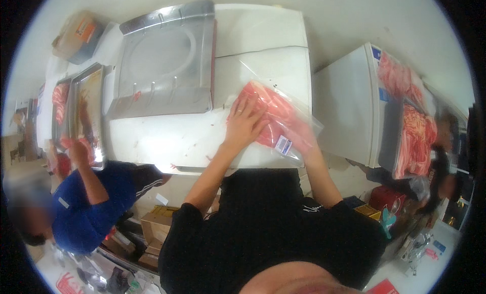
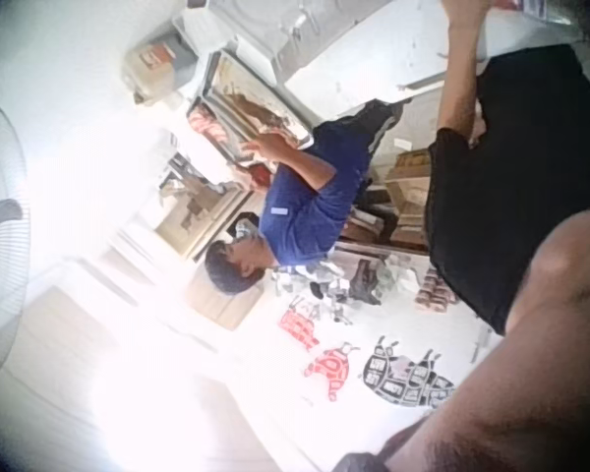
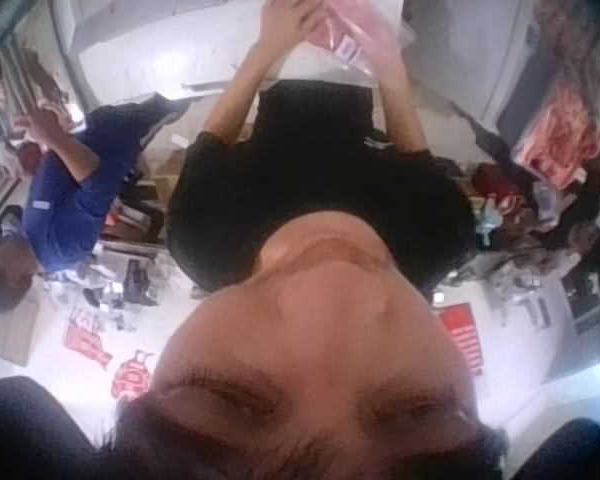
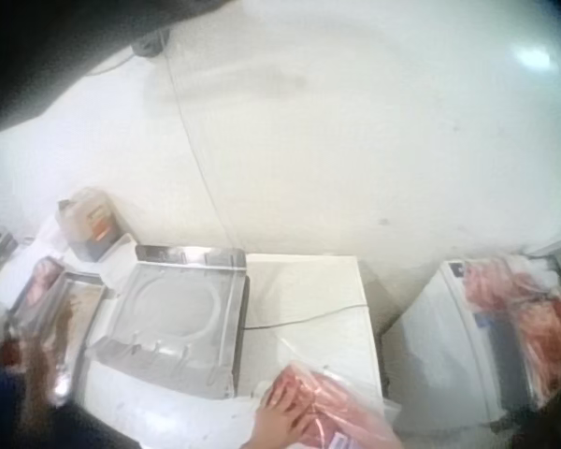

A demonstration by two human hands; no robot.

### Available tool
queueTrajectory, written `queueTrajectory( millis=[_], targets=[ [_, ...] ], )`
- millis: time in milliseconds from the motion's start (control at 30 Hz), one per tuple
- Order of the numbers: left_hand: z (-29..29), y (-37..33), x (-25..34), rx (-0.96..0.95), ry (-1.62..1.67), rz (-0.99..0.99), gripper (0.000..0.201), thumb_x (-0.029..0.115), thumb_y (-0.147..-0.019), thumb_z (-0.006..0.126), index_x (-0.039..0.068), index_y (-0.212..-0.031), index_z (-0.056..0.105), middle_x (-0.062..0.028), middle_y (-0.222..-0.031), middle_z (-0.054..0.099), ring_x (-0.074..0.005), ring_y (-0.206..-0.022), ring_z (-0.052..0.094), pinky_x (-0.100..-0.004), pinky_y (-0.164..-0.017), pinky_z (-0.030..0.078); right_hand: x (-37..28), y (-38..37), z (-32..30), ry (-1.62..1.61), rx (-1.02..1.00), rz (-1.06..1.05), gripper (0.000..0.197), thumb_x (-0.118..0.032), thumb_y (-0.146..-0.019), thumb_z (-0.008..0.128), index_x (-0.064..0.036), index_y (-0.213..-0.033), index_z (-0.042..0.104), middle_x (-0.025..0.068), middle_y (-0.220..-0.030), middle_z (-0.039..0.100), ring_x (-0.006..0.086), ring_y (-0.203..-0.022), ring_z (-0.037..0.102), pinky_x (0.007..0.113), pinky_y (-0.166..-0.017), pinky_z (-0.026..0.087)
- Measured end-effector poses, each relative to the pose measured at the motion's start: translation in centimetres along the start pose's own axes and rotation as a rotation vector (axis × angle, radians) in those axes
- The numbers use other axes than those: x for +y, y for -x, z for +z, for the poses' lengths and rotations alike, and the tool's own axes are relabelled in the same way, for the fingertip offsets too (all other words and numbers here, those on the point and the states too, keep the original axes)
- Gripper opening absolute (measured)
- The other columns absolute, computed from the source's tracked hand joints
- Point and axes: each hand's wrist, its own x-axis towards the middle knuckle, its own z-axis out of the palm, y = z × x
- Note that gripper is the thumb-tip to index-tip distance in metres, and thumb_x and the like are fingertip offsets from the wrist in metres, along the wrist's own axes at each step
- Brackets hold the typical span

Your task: The person takes thin slices of raw meat from a tray, weighs them on a digital scale, and places them into plastic bags.

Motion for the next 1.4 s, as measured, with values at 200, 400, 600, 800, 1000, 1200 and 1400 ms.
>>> queueTrajectory(
  millis=[200,400,600,800,1000,1200,1400],
  targets=[
    [0.4,0.2,-0.2,-0.091,-0.106,0.073,0.048,0.039,-0.095,0.066,0.022,-0.140,0.065,-0.0148,-0.161,0.040,-0.0447,-0.148,0.034,-0.0617,-0.122,0.023,-0.4,-0.4,-4.6,0.710,0.241,0.008,0.050,-0.017,-0.109,0.051,0.0011,-0.154,0.038,0.0153,-0.153,0.048,0.0232,-0.139,0.048,0.039,-0.118,0.040],
    [0.3,0.1,-0.5,-0.126,-0.109,0.122,0.046,0.032,-0.095,0.065,0.023,-0.140,0.065,-0.0144,-0.164,0.037,-0.0484,-0.150,0.027,-0.0663,-0.121,0.019,-0.4,-0.2,-4.7,0.045,0.065,-0.028,0.050,-0.020,-0.108,0.055,0.0042,-0.150,0.043,0.0173,-0.154,0.048,0.0236,-0.139,0.048,0.040,-0.112,0.045],
    [1.1,0.3,0.5,-0.195,-0.069,0.153,0.047,0.021,-0.091,0.065,0.022,-0.139,0.066,-0.0118,-0.163,0.039,-0.0442,-0.152,0.029,-0.0628,-0.124,0.019,0.6,2.4,-7.7,0.005,0.134,-0.137,0.060,-0.010,-0.103,0.058,0.0078,-0.154,0.032,0.0193,-0.159,0.042,0.0281,-0.146,0.043,0.046,-0.116,0.043],
    [1.2,0.2,1.9,-0.233,-0.053,0.134,0.047,0.010,-0.088,0.063,0.019,-0.134,0.068,-0.0102,-0.160,0.044,-0.0411,-0.150,0.033,-0.0608,-0.124,0.022,1.4,4.0,-7.5,0.036,0.164,-0.345,0.066,0.003,-0.098,0.054,0.0073,-0.157,0.026,0.0217,-0.165,0.030,0.0324,-0.152,0.032,0.046,-0.126,0.031],
    [1.4,0.2,2.7,-0.181,0.055,0.075,0.044,0.005,-0.088,0.060,0.016,-0.129,0.071,-0.0119,-0.156,0.048,-0.0426,-0.148,0.035,-0.0616,-0.124,0.020,1.1,5.3,-7.5,0.160,0.311,-0.344,0.062,0.006,-0.096,0.057,0.0083,-0.154,0.034,0.0221,-0.161,0.038,0.0303,-0.144,0.046,0.043,-0.121,0.041],
    [1.9,0.7,2.6,-0.116,0.093,0.053,0.041,0.005,-0.090,0.059,0.015,-0.126,0.073,-0.0123,-0.155,0.050,-0.0423,-0.148,0.036,-0.0606,-0.124,0.020,0.3,6.7,-7.8,0.293,0.341,-0.231,0.051,0.003,-0.098,0.060,0.0081,-0.147,0.048,0.0200,-0.146,0.057,0.0300,-0.127,0.062,0.042,-0.113,0.050],
    [2.0,0.8,2.7,-0.064,0.165,0.035,0.042,0.000,-0.088,0.058,0.013,-0.124,0.074,-0.0124,-0.150,0.054,-0.0405,-0.148,0.038,-0.0585,-0.123,0.024,-0.3,6.4,-7.7,0.478,0.305,-0.135,0.040,-0.001,-0.100,0.059,0.0050,-0.140,0.058,0.0177,-0.145,0.059,0.0279,-0.132,0.059,0.041,-0.111,0.050]
  ],
)
